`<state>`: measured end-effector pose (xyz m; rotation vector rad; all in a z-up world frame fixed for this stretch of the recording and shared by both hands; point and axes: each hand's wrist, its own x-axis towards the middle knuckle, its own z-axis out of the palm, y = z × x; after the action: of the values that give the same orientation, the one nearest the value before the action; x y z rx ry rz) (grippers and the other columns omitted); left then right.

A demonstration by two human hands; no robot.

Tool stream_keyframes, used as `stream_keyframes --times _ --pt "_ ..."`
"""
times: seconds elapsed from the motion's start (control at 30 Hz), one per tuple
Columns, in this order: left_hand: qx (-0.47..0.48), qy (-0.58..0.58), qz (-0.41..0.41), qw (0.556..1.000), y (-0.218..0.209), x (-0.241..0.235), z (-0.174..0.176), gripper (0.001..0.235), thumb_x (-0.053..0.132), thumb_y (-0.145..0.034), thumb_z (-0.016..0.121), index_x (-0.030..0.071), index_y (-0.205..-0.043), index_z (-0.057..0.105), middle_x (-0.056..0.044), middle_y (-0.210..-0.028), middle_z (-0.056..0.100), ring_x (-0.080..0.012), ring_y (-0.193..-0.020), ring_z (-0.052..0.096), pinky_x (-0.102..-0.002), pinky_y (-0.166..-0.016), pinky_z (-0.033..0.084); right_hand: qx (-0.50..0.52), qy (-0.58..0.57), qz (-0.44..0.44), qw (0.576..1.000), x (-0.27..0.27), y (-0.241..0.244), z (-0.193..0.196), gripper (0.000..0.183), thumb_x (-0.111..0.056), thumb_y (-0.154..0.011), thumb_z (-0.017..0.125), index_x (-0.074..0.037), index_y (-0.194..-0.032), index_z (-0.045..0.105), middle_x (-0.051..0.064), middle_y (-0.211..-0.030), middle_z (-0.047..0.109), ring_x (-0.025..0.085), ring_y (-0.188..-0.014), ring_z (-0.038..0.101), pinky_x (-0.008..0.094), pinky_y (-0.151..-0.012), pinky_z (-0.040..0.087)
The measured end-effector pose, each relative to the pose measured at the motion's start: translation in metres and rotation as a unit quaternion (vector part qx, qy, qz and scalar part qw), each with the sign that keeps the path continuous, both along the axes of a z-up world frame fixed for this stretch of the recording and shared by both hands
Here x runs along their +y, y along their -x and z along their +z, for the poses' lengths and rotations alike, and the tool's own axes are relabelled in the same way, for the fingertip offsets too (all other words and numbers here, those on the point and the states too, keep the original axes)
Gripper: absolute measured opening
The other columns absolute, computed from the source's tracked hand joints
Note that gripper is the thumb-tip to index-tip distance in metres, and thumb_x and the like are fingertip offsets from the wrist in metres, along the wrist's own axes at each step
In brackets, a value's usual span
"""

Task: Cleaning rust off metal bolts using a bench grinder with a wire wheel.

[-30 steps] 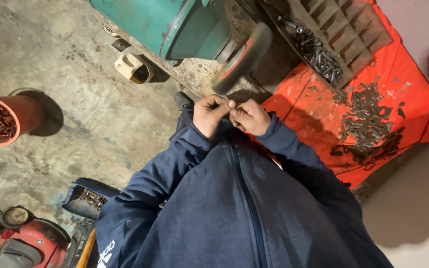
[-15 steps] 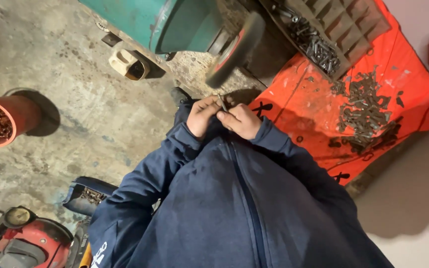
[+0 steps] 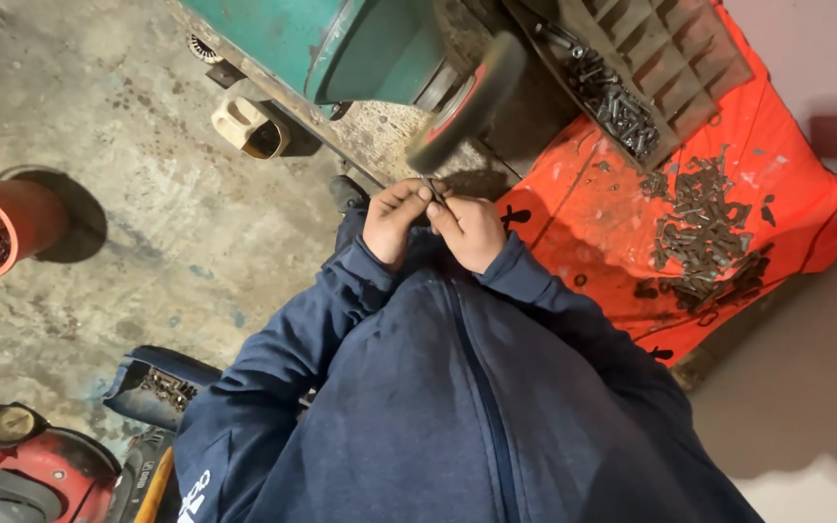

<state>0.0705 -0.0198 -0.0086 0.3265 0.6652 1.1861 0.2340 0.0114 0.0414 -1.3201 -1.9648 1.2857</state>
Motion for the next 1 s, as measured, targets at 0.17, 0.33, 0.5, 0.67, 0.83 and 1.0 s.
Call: stream_keyframes --times 0.17,0.33,0.5,0.67,0.83,1.0 --pt "0.036 -0.007 0.014 0.999 0.002 0.0 0.009 0.021 0.01 -0.104 0.061 -0.008 -0.111 0.069 -0.011 -0.093 0.073 -0.0172 -0.078 0.066 -0.032 -0.074 0.056 0.022 0.02 0.009 1.0 0.002 -0.004 -0.006 0.037 -0.027 -0.106 0.058 -0.002 -0.081 0.065 0.01 -0.071 0.066 0.024 -0.063 0.067 0.037 -0.06 0.05" --pt "0.073 0.023 0.017 0.997 0.002 0.0 0.014 0.019 0.009 -0.103 0.064 -0.008 -0.108 0.07 -0.011 -0.09 0.073 -0.0171 -0.073 0.066 -0.031 -0.07 0.055 0.045 0.078 0.026 0.996 0.001 -0.009 -0.018 0.039 -0.029 -0.108 0.056 -0.001 -0.083 0.066 0.01 -0.07 0.068 0.02 -0.063 0.067 0.034 -0.061 0.051" --pt "0.088 0.048 0.04 0.994 -0.002 0.0 0.019 0.017 0.009 -0.102 0.067 -0.008 -0.104 0.071 -0.01 -0.085 0.072 -0.0166 -0.07 0.065 -0.03 -0.066 0.054 0.061 0.072 0.012 0.995 -0.003 -0.006 -0.014 0.038 -0.03 -0.108 0.054 0.0 -0.088 0.066 0.009 -0.071 0.067 0.018 -0.063 0.065 0.033 -0.061 0.05" --pt "0.102 0.052 0.041 0.993 -0.001 -0.003 0.03 0.015 0.008 -0.099 0.069 -0.007 -0.101 0.072 -0.01 -0.085 0.072 -0.0165 -0.069 0.066 -0.03 -0.064 0.054 0.085 0.063 0.022 0.994 -0.005 -0.007 -0.016 0.037 -0.03 -0.108 0.054 0.001 -0.091 0.065 0.009 -0.071 0.066 0.017 -0.063 0.064 0.033 -0.061 0.049" --pt "0.112 0.031 0.084 0.99 -0.001 0.002 0.028 0.012 0.006 -0.098 0.071 -0.006 -0.099 0.071 -0.011 -0.083 0.072 -0.0173 -0.068 0.066 -0.031 -0.064 0.054 0.082 0.065 0.001 0.995 -0.001 -0.001 -0.004 0.036 -0.03 -0.108 0.055 0.001 -0.094 0.067 0.009 -0.071 0.067 0.017 -0.063 0.064 0.033 -0.06 0.05" --pt "0.161 0.002 0.031 0.986 0.002 -0.015 0.01 0.015 0.005 -0.099 0.071 -0.007 -0.107 0.068 -0.009 -0.095 0.072 -0.0164 -0.082 0.068 -0.03 -0.076 0.056 0.043 -0.023 -0.017 0.999 -0.006 -0.028 -0.007 0.032 -0.029 -0.105 0.061 -0.001 -0.092 0.067 0.011 -0.074 0.067 0.022 -0.065 0.066 0.034 -0.06 0.05"
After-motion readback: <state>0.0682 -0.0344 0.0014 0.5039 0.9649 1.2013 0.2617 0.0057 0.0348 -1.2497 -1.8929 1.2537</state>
